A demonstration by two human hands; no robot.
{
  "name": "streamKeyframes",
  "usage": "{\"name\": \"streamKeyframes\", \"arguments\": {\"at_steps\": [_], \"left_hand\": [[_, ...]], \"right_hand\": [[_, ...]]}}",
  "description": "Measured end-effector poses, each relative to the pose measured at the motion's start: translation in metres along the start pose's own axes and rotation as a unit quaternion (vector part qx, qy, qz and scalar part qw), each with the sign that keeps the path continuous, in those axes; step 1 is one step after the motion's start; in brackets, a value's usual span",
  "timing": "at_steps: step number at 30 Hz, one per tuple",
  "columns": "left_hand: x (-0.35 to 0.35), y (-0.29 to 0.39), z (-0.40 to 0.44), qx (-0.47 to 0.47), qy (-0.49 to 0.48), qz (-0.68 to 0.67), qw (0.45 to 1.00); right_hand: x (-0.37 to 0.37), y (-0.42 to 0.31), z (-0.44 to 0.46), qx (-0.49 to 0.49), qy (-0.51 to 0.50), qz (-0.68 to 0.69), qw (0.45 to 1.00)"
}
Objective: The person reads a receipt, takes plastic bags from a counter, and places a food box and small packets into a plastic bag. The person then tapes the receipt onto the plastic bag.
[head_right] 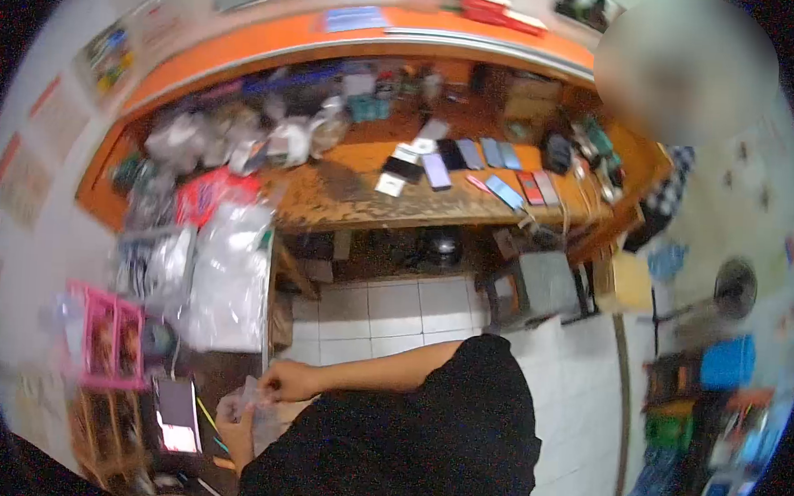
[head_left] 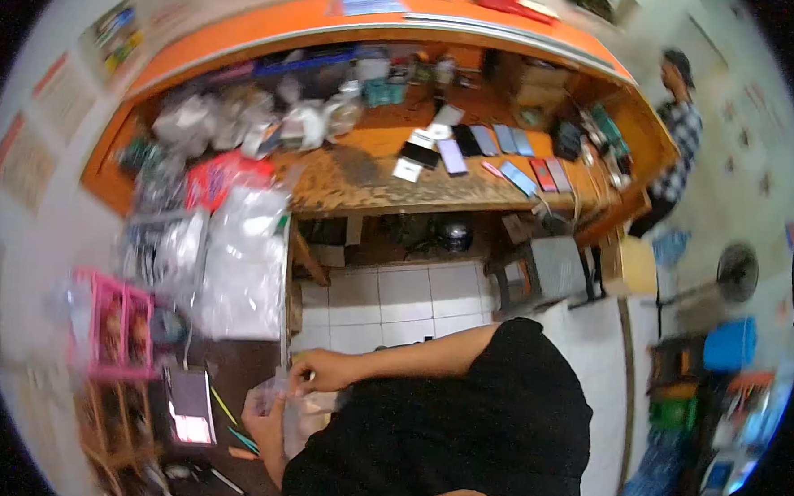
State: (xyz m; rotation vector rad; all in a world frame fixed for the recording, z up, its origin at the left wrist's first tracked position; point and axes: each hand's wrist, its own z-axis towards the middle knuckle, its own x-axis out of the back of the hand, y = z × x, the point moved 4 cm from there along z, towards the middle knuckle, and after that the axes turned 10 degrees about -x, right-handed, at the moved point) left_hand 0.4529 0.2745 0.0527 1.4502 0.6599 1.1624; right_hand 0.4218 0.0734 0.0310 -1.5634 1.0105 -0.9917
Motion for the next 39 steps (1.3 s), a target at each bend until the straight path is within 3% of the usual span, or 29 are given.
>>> {"name": "streamKeyframes", "arguments": {"at_steps": [2,3,6,8,9,11,13,16,18,19,21,23,24,25,26,27,29,30,31,33,35,37,38,39], "left_hand": [[-0.037,0.014,0.045,-0.066,-0.012,0.067,0.996],[-0.060,0.040,0.059,-0.205,0.040,0.152,0.966],[-0.122,0.102,0.085,-0.350,0.047,0.229,0.907],[-0.161,0.098,0.097,-0.167,-0.141,0.104,0.970],[-0.183,0.098,0.101,-0.161,-0.224,0.074,0.958],[-0.222,0.101,0.096,-0.063,-0.307,0.002,0.950],[-0.247,0.098,0.092,-0.085,-0.361,-0.008,0.928],[-0.258,0.078,0.089,0.020,-0.409,-0.061,0.910],[-0.257,0.058,0.090,0.125,-0.452,-0.137,0.873],[-0.253,0.052,0.091,0.126,-0.447,-0.140,0.874],[-0.241,0.040,0.088,0.268,-0.425,-0.263,0.823],[-0.228,0.030,0.088,0.243,-0.448,-0.263,0.819],[-0.222,0.022,0.088,0.274,-0.402,-0.329,0.809],[-0.215,0.013,0.090,0.302,-0.354,-0.392,0.794],[-0.210,0.011,0.092,0.313,-0.347,-0.420,0.778],[-0.201,0.007,0.092,0.312,-0.341,-0.421,0.781],[-0.181,0.001,0.087,0.364,-0.215,-0.520,0.742],[-0.172,-0.012,0.086,0.356,-0.216,-0.585,0.695],[-0.163,-0.028,0.084,0.357,-0.211,-0.587,0.695],[-0.142,-0.019,0.084,0.348,-0.103,-0.545,0.756],[-0.123,-0.036,0.089,0.334,-0.102,-0.550,0.759],[-0.103,-0.022,0.100,0.242,-0.106,-0.528,0.807],[-0.089,-0.064,0.104,0.185,-0.142,-0.576,0.783],[-0.078,-0.066,0.107,0.183,-0.134,-0.577,0.785]], "right_hand": [[0.049,0.017,-0.016,0.011,0.121,-0.035,0.992],[0.071,0.018,-0.033,-0.022,0.170,-0.046,0.984],[0.117,0.019,-0.084,-0.065,0.275,-0.027,0.959],[0.134,0.013,-0.120,0.001,0.379,0.010,0.925],[0.136,0.017,-0.133,0.000,0.388,0.011,0.921],[0.140,0.027,-0.158,-0.059,0.443,0.014,0.895],[0.141,0.019,-0.178,-0.042,0.485,-0.004,0.873],[0.129,0.023,-0.188,-0.078,0.523,-0.045,0.847],[0.119,0.023,-0.184,-0.086,0.522,-0.059,0.847],[0.117,0.020,-0.181,-0.089,0.525,-0.073,0.844],[0.113,0.017,-0.169,-0.117,0.478,-0.042,0.870],[0.109,0.027,-0.152,-0.077,0.439,0.136,0.885],[0.111,0.030,-0.145,-0.076,0.435,0.133,0.887],[0.111,0.034,-0.136,-0.062,0.393,0.227,0.889],[0.110,0.034,-0.126,-0.050,0.345,0.320,0.881],[0.111,0.033,-0.116,-0.050,0.339,0.320,0.884],[0.105,0.037,-0.093,-0.096,0.268,0.502,0.817],[0.104,0.033,-0.083,-0.099,0.265,0.503,0.817],[0.100,0.028,-0.071,-0.106,0.228,0.519,0.816],[0.095,0.017,-0.049,-0.125,0.154,0.549,0.812],[0.089,0.019,-0.026,-0.164,0.125,0.556,0.805],[0.083,0.026,-0.002,-0.119,0.068,0.538,0.832],[0.084,0.010,-0.004,-0.155,0.050,0.546,0.822],[0.089,0.012,-0.002,-0.158,0.043,0.545,0.823]]}}
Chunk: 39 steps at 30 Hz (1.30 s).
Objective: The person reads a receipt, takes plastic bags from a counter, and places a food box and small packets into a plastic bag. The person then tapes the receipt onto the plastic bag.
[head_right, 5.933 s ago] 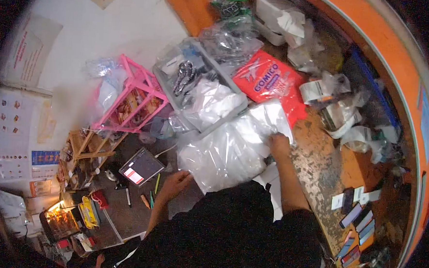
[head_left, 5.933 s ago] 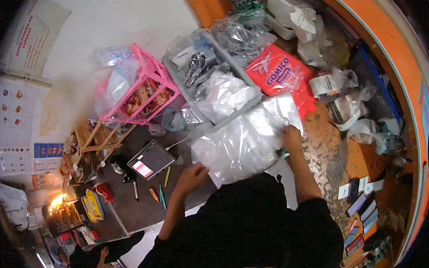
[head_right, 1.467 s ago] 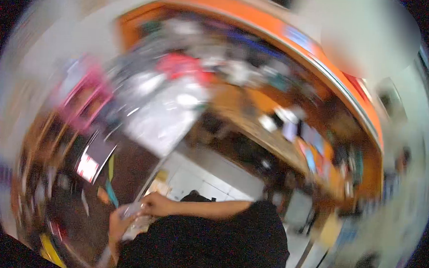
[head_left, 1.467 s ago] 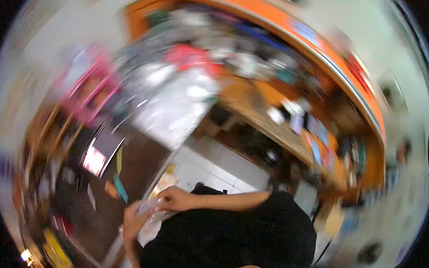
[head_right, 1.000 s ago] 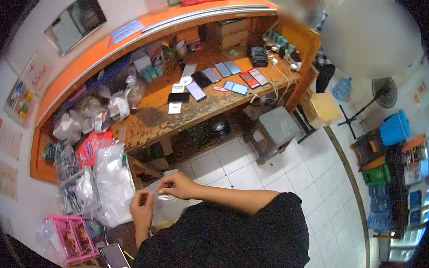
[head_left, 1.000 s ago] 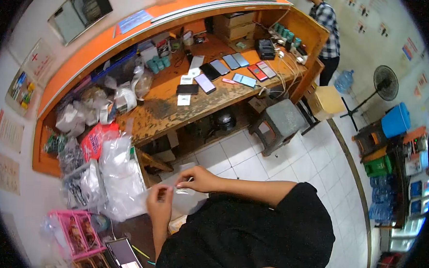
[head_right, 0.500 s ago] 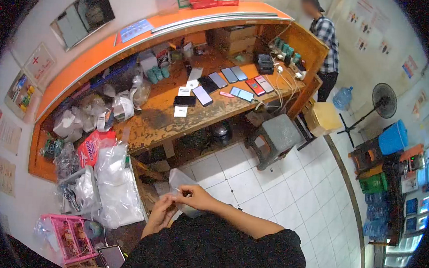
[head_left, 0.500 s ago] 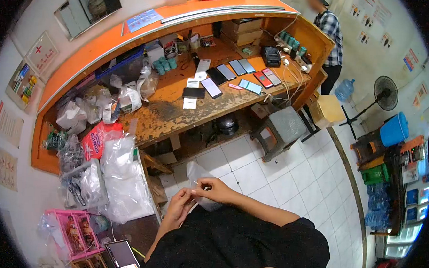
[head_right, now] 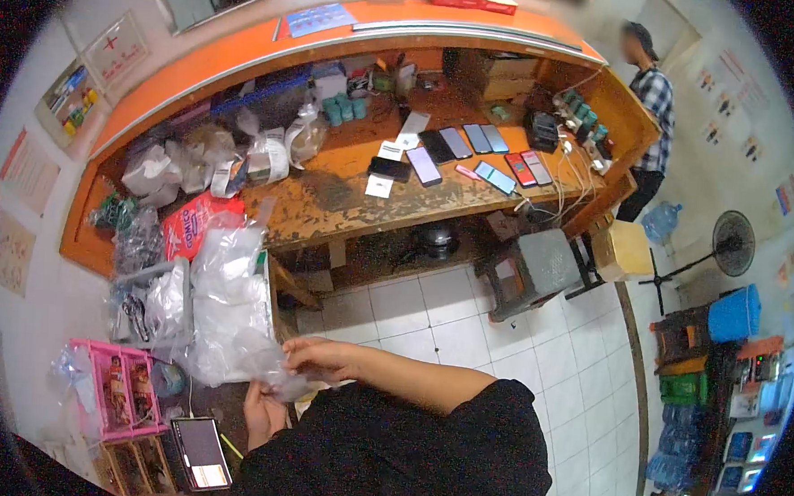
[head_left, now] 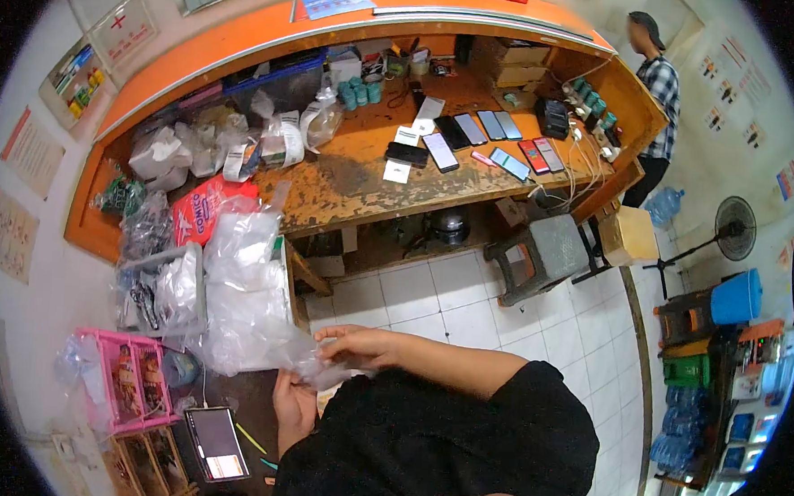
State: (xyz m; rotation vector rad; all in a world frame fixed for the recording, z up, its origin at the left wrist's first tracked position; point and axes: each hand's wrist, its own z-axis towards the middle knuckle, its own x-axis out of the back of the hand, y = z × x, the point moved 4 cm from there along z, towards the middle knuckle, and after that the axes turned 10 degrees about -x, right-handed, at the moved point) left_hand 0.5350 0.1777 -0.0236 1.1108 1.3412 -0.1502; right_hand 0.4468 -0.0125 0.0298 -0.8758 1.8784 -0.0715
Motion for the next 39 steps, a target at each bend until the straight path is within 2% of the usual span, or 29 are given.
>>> {"name": "streamKeyframes", "arguments": {"at_steps": [2,3,4,5,6,8,9,10,11,12,13,15,16,18,19,20,23,25,28,30,31,32,33,34,35,36,37,38,39], "left_hand": [[0.008,0.015,-0.010,0.010,0.141,0.074,0.987],[-0.010,0.026,-0.012,-0.009,0.176,0.131,0.976],[-0.018,0.032,-0.008,-0.014,0.182,0.127,0.975],[-0.022,0.043,-0.007,-0.060,0.173,0.192,0.964],[-0.027,0.048,-0.008,-0.105,0.171,0.253,0.946],[-0.034,0.046,-0.005,-0.105,0.133,0.314,0.934],[-0.058,0.045,-0.009,-0.073,0.151,0.333,0.928],[-0.071,0.039,-0.009,-0.077,0.104,0.333,0.934],[-0.054,0.026,-0.006,-0.108,0.060,0.380,0.917],[-0.059,0.025,-0.006,-0.078,0.019,0.464,0.882],[-0.070,0.023,-0.013,-0.104,0.068,0.490,0.863],[-0.054,0.015,-0.020,-0.085,0.101,0.407,0.904],[-0.050,0.014,-0.025,-0.089,0.107,0.367,0.920],[-0.031,0.007,-0.035,-0.095,0.145,0.389,0.905],[-0.021,0.000,-0.039,-0.092,0.161,0.414,0.891],[-0.020,-0.003,-0.043,-0.096,0.174,0.410,0.890],[-0.007,-0.024,-0.057,-0.029,0.234,0.438,0.867],[0.006,-0.030,-0.072,-0.186,0.290,0.543,0.765],[0.024,-0.030,-0.092,-0.120,0.336,0.587,0.727],[0.049,-0.027,-0.097,-0.128,0.372,0.548,0.738],[0.080,-0.038,-0.096,-0.145,0.358,0.522,0.761],[0.073,-0.034,-0.091,-0.141,0.336,0.526,0.769],[0.061,-0.030,-0.083,-0.141,0.362,0.281,0.877],[0.042,-0.032,-0.068,-0.113,0.366,0.018,0.923],[0.023,-0.030,-0.054,-0.087,0.342,0.026,0.935],[0.007,-0.032,-0.045,-0.050,0.357,0.010,0.933],[-0.002,-0.039,-0.040,-0.014,0.375,-0.004,0.927],[-0.003,-0.046,-0.035,0.004,0.355,0.005,0.935],[-0.005,-0.050,-0.030,0.011,0.281,0.057,0.958]], "right_hand": [[0.005,-0.010,0.005,0.028,-0.100,0.050,0.993],[0.000,-0.023,-0.005,0.049,-0.074,0.023,0.996],[-0.003,-0.036,-0.016,0.086,-0.039,-0.058,0.994],[-0.006,-0.044,-0.018,0.124,-0.001,-0.168,0.978],[-0.010,-0.048,-0.019,0.154,0.032,-0.276,0.948],[-0.023,-0.044,-0.014,0.192,0.049,-0.495,0.846],[-0.027,-0.032,-0.005,0.179,0.048,-0.498,0.847],[-0.034,-0.025,0.004,0.125,0.043,-0.506,0.852],[-0.036,-0.018,0.013,0.084,0.078,-0.485,0.867],[-0.023,-0.007,0.025,0.180,0.123,-0.502,0.837],[-0.016,0.002,0.032,0.211,0.123,-0.456,0.856],[-0.016,-0.001,0.031,0.133,0.093,-0.411,0.897],[-0.012,0.001,0.033,0.118,0.073,-0.421,0.897],[0.002,0.001,0.034,0.108,0.113,-0.336,0.929],[0.004,0.002,0.032,0.098,0.103,-0.343,0.928],[0.005,0.004,0.028,0.066,0.089,-0.268,0.957],[0.012,0.006,0.027,0.009,0.061,-0.131,0.989],[0.028,0.003,0.029,-0.021,0.060,-0.031,0.997],[0.041,-0.005,0.020,-0.045,-0.008,0.032,0.998],[0.048,-0.019,0.005,-0.024,-0.021,0.036,0.999],[0.056,-0.021,-0.001,-0.056,-0.022,0.042,0.997],[0.064,-0.024,-0.010,-0.082,-0.021,0.049,0.995],[0.071,-0.030,-0.019,-0.051,0.053,-0.079,0.994],[0.075,-0.037,-0.027,-0.024,0.073,-0.066,0.995],[0.076,-0.044,-0.036,-0.004,0.098,-0.230,0.968],[0.077,-0.046,-0.046,0.005,0.128,-0.387,0.913],[0.081,-0.045,-0.055,0.020,0.155,-0.374,0.914],[0.086,-0.048,-0.060,0.032,0.221,-0.474,0.852],[0.091,-0.050,-0.066,0.037,0.283,-0.566,0.774]]}}
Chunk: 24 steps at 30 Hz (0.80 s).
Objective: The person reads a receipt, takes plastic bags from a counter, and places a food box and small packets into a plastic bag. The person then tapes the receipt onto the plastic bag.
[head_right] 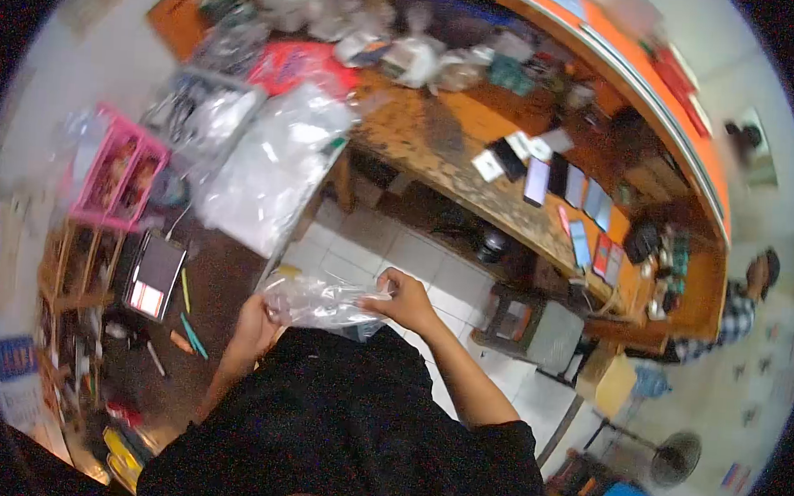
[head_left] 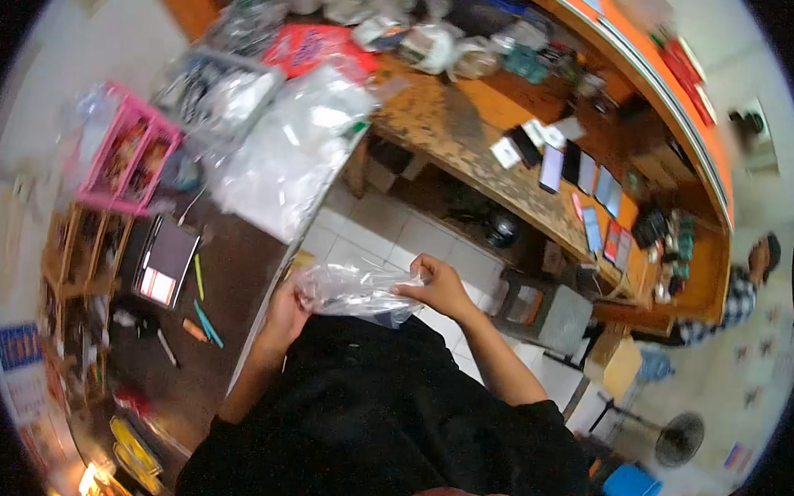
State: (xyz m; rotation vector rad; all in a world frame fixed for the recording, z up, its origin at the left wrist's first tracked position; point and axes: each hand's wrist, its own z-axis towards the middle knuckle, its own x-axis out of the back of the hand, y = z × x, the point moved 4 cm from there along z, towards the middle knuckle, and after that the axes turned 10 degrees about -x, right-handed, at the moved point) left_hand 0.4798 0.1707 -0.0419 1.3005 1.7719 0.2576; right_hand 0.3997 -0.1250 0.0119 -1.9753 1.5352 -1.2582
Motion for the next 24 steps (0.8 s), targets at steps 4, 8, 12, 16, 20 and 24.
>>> {"name": "streamKeyframes", "arguments": {"at_steps": [4,8,12,16,20,24], "left_hand": [[-0.041,-0.014,-0.010,0.018,-0.089,0.175,0.980],[-0.065,-0.018,-0.018,-0.001,-0.248,0.332,0.910],[-0.098,0.001,-0.012,-0.135,-0.282,0.487,0.816],[-0.106,0.036,0.036,-0.211,-0.276,0.516,0.783],[-0.222,0.144,-0.048,-0.445,-0.377,0.448,0.678],[-0.247,0.243,-0.168,-0.572,-0.542,0.186,0.587]], "right_hand": [[0.023,0.074,0.015,0.016,0.329,0.047,0.943],[0.070,0.087,-0.015,-0.081,0.449,0.185,0.870],[0.082,0.120,-0.021,-0.051,0.552,0.266,0.789],[0.096,0.064,-0.063,0.016,0.612,0.289,0.736],[0.087,0.099,-0.062,-0.031,0.592,0.199,0.781],[0.024,0.193,-0.053,-0.129,0.521,-0.035,0.843]]}}
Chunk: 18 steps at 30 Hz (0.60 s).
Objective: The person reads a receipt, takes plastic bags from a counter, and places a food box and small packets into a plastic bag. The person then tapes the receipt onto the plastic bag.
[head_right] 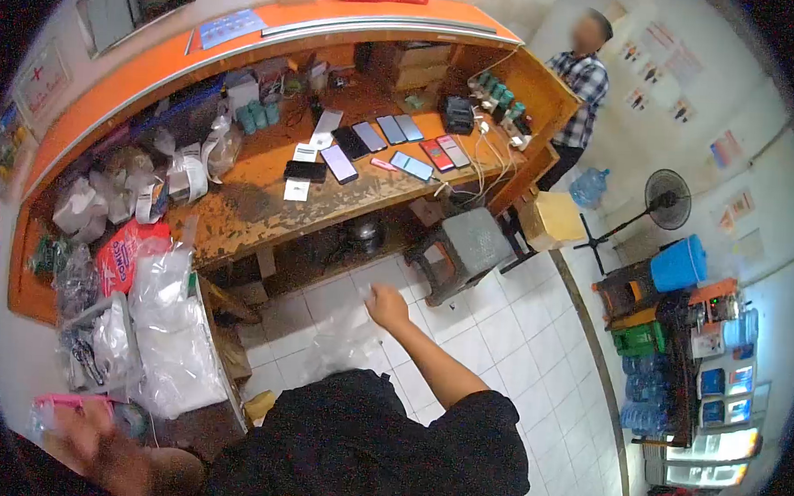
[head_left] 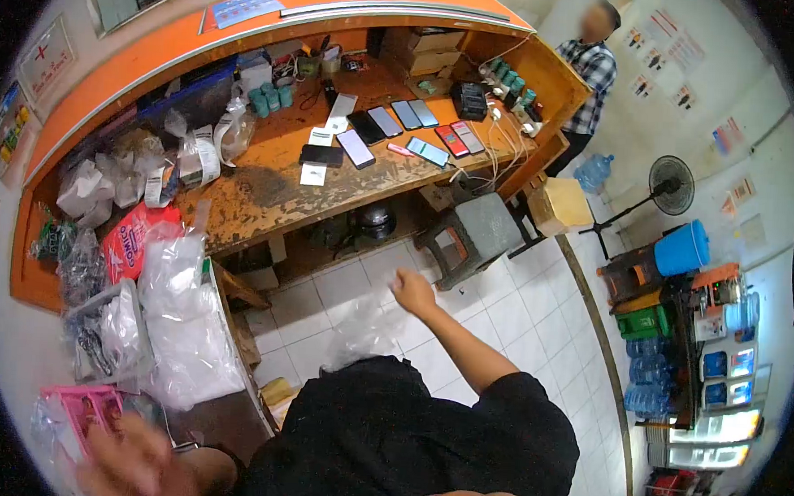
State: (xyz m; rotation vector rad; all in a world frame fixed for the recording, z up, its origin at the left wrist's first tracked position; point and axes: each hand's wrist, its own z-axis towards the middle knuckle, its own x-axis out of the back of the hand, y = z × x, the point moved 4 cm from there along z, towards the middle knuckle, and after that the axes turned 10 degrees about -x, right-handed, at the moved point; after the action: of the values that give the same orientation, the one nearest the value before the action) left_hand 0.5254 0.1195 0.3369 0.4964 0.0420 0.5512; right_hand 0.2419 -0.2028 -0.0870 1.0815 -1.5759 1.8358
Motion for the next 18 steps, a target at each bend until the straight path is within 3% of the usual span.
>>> {"name": "streamKeyframes", "arguments": {"at_steps": [3,10,12,13,15,18], "left_hand": [[-0.011,0.041,0.040,-0.037,0.024,-0.131,0.990],[-0.035,0.005,0.046,-0.071,0.057,-0.271,0.958],[-0.044,-0.003,0.049,-0.071,0.059,-0.291,0.952],[-0.051,-0.008,0.053,-0.073,0.059,-0.297,0.950],[-0.063,-0.015,0.058,-0.077,0.059,-0.307,0.947],[-0.088,-0.025,0.067,-0.084,0.053,-0.317,0.943]], "right_hand": [[-0.040,0.044,-0.051,-0.112,-0.120,-0.077,0.983],[-0.075,0.004,-0.115,-0.194,-0.143,0.061,0.969],[-0.087,-0.005,-0.112,-0.078,-0.176,0.041,0.980],[-0.088,-0.003,-0.109,-0.080,-0.175,0.043,0.980],[-0.078,-0.015,-0.094,0.010,-0.164,0.075,0.983],[-0.053,-0.018,-0.053,-0.013,-0.160,0.060,0.985]]}}
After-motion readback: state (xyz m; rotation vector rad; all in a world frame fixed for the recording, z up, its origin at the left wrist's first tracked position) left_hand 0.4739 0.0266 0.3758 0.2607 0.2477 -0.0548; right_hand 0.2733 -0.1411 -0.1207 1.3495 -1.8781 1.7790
